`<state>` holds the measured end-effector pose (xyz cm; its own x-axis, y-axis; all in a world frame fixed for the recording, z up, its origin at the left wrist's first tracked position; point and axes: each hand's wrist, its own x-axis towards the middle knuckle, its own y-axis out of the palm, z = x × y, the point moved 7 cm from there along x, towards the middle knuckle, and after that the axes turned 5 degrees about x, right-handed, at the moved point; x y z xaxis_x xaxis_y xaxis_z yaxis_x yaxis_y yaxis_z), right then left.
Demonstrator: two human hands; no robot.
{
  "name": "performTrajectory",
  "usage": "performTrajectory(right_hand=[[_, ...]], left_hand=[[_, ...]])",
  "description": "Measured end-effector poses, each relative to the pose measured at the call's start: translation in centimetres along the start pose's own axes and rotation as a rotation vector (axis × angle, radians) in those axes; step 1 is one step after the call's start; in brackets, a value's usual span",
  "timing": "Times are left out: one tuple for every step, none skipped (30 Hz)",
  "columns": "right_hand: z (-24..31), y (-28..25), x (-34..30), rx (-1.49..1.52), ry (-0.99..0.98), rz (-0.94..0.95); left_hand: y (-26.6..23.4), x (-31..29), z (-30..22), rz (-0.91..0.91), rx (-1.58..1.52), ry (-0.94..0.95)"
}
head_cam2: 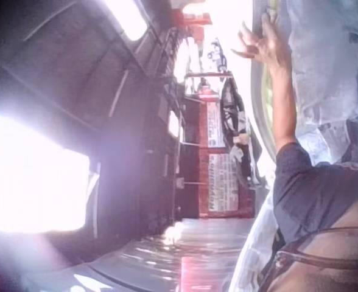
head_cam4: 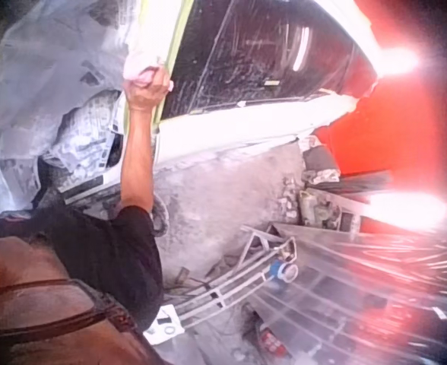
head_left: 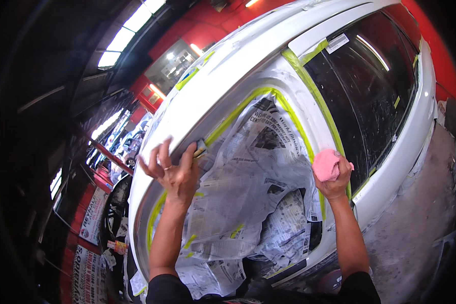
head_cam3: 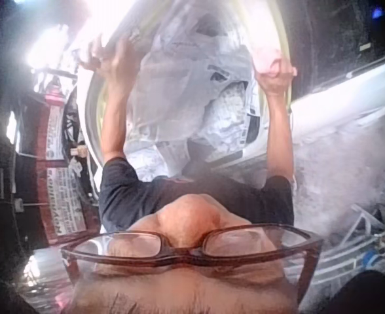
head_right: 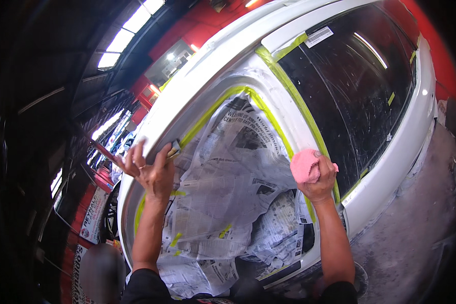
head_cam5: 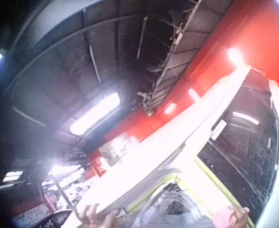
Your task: The person wipes the white painted surface of a car's roof and window frame with a pink cloth. The car is masked with newspaper and yellow tape. The person repeatedly wipes the same areas, occasionally dipping the cloth into a pink container on the floor.
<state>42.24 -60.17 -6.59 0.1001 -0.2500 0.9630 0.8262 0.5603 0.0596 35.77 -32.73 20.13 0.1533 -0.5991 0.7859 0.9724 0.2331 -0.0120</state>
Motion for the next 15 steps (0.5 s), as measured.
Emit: performTrajectory(right_hand=[[0.1,-0.1,0.2,-0.016,-0.022,-0.002],[0.2,-0.1,0.2,-0.033,-0.043,-0.004],[0.1,-0.1,0.1,-0.028,-0.043,-0.011],[0.1,0.0,-0.1,-0.022,-0.042,-0.019],[0.1,0.0,-0.2,-0.018,-0.046,-0.023],[0.0,0.0,-0.1,-0.005,-0.029,-0.023],[0.2,-0.1,0.1,0.014,-0.017,-0.016],[0.2,-0.2,0.2,0.031,-0.01,-0.008],[0.5,-0.1,0.2,0.028,-0.005,-0.003],[0.8,0.1,0.2,0.024,-0.001,-0.001],[0.7,0.2,0.1,0.009,0.004,0.0],[0.5,0.5,0.2,-0.015,-0.001,-0.014],[0.1,0.6,-0.1,-0.046,0.002,-0.02],[-0.3,0.4,-0.4,-0.08,0.004,-0.02],[-0.4,0.2,-0.2,-0.079,-0.003,-0.018]], left_hand=[[0.3,-0.1,0.2,-0.03,-0.027,0.021],[0.6,0.1,0.1,-0.028,-0.023,0.05],[1.0,0.3,-0.2,-0.027,-0.02,0.081],[1.4,0.5,-0.5,-0.026,-0.016,0.112],[2.2,1.1,-1.3,-0.002,-0.038,0.121],[3.1,2.6,-2.9,-0.019,-0.086,0.134],[4.0,4.5,-4.8,-0.03,-0.131,0.138],[5.4,6.2,-6.5,0.015,-0.244,0.111],[6.1,8.4,-8.5,-0.038,-0.22,0.096],[6.9,10.1,-10.0,-0.023,-0.188,0.135],[7.3,10.7,-10.9,-0.016,-0.155,0.151],[7.3,11.0,-11.3,-0.008,-0.118,0.167],[6.9,10.6,-10.8,0.013,-0.151,0.146],[6.2,9.4,-9.7,0.036,-0.187,0.121],[5.3,7.1,-7.0,0.025,-0.262,0.083]])
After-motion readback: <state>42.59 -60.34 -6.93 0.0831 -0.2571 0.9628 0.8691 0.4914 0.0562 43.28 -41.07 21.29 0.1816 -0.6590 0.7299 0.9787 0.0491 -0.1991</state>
